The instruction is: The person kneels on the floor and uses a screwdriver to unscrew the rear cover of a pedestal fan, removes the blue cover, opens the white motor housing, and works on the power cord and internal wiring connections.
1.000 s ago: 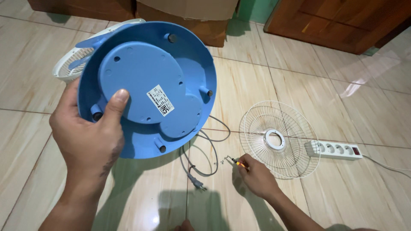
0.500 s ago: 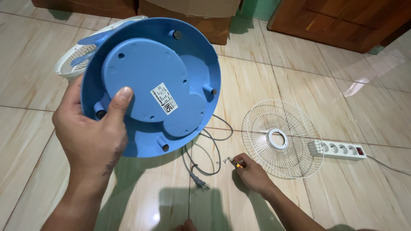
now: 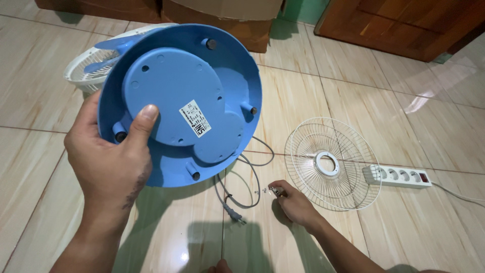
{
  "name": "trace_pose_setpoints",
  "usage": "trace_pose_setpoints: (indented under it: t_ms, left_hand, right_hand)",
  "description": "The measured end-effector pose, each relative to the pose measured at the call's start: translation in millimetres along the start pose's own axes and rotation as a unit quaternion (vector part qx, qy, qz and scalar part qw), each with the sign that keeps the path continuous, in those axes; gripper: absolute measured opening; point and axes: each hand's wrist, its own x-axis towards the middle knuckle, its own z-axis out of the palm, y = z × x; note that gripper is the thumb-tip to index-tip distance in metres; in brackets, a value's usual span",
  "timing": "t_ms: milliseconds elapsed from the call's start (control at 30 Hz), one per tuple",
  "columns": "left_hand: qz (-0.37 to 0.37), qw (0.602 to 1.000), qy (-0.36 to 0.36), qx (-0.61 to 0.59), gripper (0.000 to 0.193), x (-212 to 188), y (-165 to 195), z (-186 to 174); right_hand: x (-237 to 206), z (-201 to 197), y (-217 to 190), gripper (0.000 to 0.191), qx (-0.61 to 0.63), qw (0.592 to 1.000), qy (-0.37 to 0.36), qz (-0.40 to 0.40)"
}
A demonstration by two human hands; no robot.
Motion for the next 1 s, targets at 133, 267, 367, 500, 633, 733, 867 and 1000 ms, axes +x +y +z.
trace_pose_setpoints:
  t_ms: [133,267,367,500,633,733,867,1000]
  left_hand:
    - [-0.003,1.0,-0.01,-0.008,0.042,0.2,-0.8,-0.9]
    - [0.008,1.0,-0.006,-0.011,0.041,0.2,-1.7,-0.5]
    - [0.011,1.0,-0.002,-0.008,0.04,0.1,-3.3,-0.8]
    - [0.008,1.0,0.001,-0.02,0.039,-1.6,-6.0,-0.5]
    - [0.009,0.999,0.006,-0.039,0.039,-2.2,-7.4,0.9]
    - [0.009,0.999,0.014,-0.041,0.04,-1.2,-7.4,1.6]
    - [0.002,0.999,0.016,-0.047,0.04,-1.1,-7.1,2.7]
    - [0.008,0.998,0.015,-0.061,0.04,-1.4,-6.9,3.5]
  right_hand:
    - [-5.7,-0.4,-8.6,0.051,-0.005,1.0,-0.005,0.006]
    - [-3.5,1.1,-10.2,0.031,-0.052,0.998,0.041,-0.006]
    - [2.9,3.6,-3.8,0.024,0.002,0.996,0.058,-0.066]
    - [16.6,5.3,5.4,0.02,0.049,0.995,0.053,-0.074]
    - [25.4,2.7,7.4,0.021,0.048,0.995,0.037,-0.084]
    - [28.0,2.7,4.3,0.023,0.03,0.996,0.033,-0.08]
    - [27.5,4.2,0.4,0.024,0.026,0.997,0.035,-0.068]
    - [25.5,4.1,-2.0,0.025,0.016,0.997,0.034,-0.072]
